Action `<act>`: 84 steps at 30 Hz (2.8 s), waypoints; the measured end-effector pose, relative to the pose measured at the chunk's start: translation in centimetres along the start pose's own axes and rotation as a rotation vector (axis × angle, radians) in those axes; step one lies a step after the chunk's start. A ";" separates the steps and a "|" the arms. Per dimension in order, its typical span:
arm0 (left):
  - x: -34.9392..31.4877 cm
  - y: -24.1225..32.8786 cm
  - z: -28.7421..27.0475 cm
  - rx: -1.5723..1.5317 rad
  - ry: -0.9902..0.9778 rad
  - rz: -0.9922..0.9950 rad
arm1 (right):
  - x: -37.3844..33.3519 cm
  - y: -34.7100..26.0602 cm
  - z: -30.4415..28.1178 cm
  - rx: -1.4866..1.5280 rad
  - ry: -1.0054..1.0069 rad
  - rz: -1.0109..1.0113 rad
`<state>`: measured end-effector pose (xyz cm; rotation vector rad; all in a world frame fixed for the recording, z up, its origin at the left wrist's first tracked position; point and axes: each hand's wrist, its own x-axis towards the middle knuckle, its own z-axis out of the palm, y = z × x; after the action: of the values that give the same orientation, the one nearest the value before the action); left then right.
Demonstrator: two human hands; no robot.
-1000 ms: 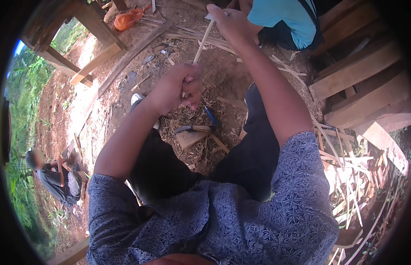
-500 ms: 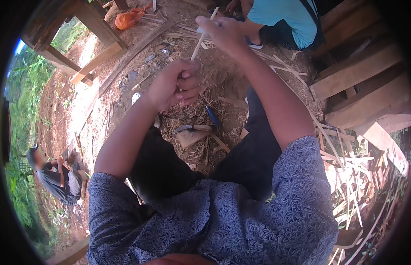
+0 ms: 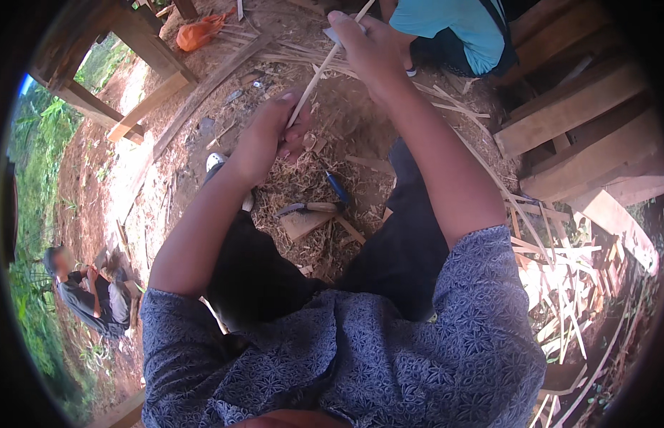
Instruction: The person sits on the ground and uses a knife to shave thin strips from a small piece of wood. They repeatedly scrape the blade along the wood to create fine shavings, occasionally inspecting the result.
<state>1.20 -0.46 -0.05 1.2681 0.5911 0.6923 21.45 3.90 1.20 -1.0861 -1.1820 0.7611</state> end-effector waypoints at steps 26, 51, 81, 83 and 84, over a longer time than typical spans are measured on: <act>-0.2 -0.6 0.0 0.342 0.080 0.202 | -2.5 2.3 1.8 -0.148 -0.288 -0.080; 0.7 -0.1 0.7 0.152 0.097 0.143 | -1.0 1.0 1.3 -0.186 -0.129 -0.088; 0.3 1.4 0.7 0.072 -0.226 -0.011 | 2.2 1.4 -2.5 -0.297 -0.068 -0.067; 0.1 1.2 1.3 0.127 -0.262 -0.012 | 2.3 1.4 -2.5 -0.246 -0.089 -0.023; 0.3 1.2 1.2 0.133 -0.230 0.006 | 1.1 1.6 -1.5 -0.324 -0.168 -0.074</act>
<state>2.16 -0.83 1.38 1.4511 0.4499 0.5094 23.26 4.98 0.07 -1.2530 -1.5175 0.6251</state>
